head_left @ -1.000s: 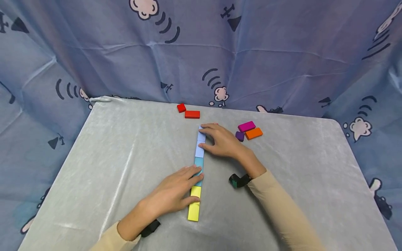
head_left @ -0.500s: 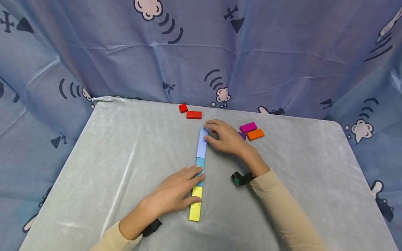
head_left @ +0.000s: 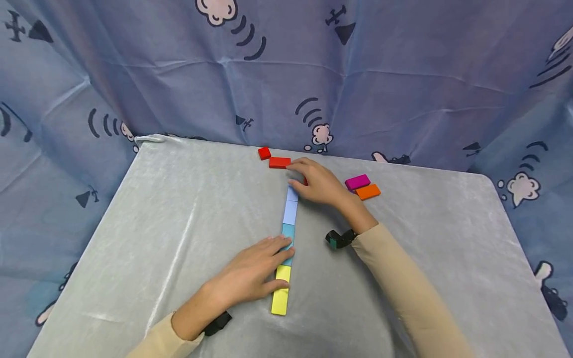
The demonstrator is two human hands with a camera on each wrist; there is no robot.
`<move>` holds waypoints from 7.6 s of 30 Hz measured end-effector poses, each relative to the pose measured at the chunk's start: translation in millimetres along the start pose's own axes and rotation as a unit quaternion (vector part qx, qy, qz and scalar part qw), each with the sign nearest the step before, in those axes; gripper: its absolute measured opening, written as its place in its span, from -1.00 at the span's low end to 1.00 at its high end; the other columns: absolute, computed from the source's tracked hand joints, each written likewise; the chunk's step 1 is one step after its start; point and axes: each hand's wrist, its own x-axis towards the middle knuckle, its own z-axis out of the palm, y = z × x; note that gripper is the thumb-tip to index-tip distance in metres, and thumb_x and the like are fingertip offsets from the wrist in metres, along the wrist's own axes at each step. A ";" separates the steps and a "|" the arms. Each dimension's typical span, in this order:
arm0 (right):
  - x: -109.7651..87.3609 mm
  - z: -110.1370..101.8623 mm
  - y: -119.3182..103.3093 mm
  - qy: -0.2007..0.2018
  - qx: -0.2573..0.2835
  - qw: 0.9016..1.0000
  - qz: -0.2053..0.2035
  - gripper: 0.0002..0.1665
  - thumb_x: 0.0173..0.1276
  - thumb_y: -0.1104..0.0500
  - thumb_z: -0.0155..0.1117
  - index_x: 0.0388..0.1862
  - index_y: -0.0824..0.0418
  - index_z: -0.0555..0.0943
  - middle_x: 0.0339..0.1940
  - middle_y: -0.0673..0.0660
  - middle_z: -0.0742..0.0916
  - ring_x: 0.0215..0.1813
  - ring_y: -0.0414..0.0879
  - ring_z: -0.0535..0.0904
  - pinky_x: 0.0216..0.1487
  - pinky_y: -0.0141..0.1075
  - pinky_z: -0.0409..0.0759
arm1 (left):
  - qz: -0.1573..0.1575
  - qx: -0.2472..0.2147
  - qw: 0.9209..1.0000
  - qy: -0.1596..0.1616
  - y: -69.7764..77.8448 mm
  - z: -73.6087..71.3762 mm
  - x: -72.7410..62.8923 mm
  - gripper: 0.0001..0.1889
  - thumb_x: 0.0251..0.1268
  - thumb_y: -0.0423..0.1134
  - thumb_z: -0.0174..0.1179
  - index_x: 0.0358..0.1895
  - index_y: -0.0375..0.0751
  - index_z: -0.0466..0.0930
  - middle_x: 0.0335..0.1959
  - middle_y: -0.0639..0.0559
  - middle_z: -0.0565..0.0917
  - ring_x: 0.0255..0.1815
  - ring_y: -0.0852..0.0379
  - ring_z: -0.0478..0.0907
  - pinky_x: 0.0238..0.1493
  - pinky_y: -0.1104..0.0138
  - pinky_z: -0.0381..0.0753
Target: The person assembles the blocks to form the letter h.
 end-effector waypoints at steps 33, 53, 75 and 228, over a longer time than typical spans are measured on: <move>49.6 12.3 -41.9 -0.053 -0.121 0.988 0.078 -0.30 0.61 -0.19 0.13 0.58 0.09 0.46 0.42 0.24 0.55 0.39 0.16 0.49 0.41 0.08 0.58 | 0.018 0.041 0.999 0.028 1.2 1.9 0.2 -0.29 0.38 0.16 0.39 0.45 -0.19 0.55 0.53 -0.09 0.51 0.60 -0.03 0.42 0.70 0.15 0.36; 46.4 19.4 -36.9 0.008 -0.080 0.994 0.078 -0.55 0.51 0.05 0.38 0.30 0.15 0.67 0.36 0.27 0.65 0.32 0.16 0.61 0.42 0.07 0.62 | 0.008 0.002 1.000 0.003 -0.5 -1.5 1.8 -0.28 0.39 0.15 0.39 0.48 -0.18 0.53 0.58 -0.10 0.46 0.64 -0.04 0.38 0.72 0.10 0.33; 30.3 15.2 -29.4 0.084 -0.021 0.996 0.035 -0.42 0.46 0.05 0.44 0.40 0.21 0.64 0.29 0.26 0.71 0.27 0.14 0.65 0.36 0.01 0.69 | 0.001 -0.010 1.000 -0.001 -2.0 -1.6 2.5 -0.27 0.40 0.14 0.38 0.50 -0.18 0.50 0.59 -0.11 0.44 0.67 -0.05 0.34 0.72 0.08 0.33; -295.2 52.5 -44.4 0.089 -0.029 0.995 -0.018 -0.23 0.16 0.09 0.69 0.39 0.05 0.67 0.37 -0.03 0.66 0.33 -0.18 0.61 0.41 -0.67 0.41 | -0.002 -0.023 1.000 0.008 5.4 -1.4 0.6 -0.26 0.38 0.08 0.42 0.51 -0.22 0.49 0.60 -0.12 0.45 0.66 -0.07 0.35 0.71 0.10 0.34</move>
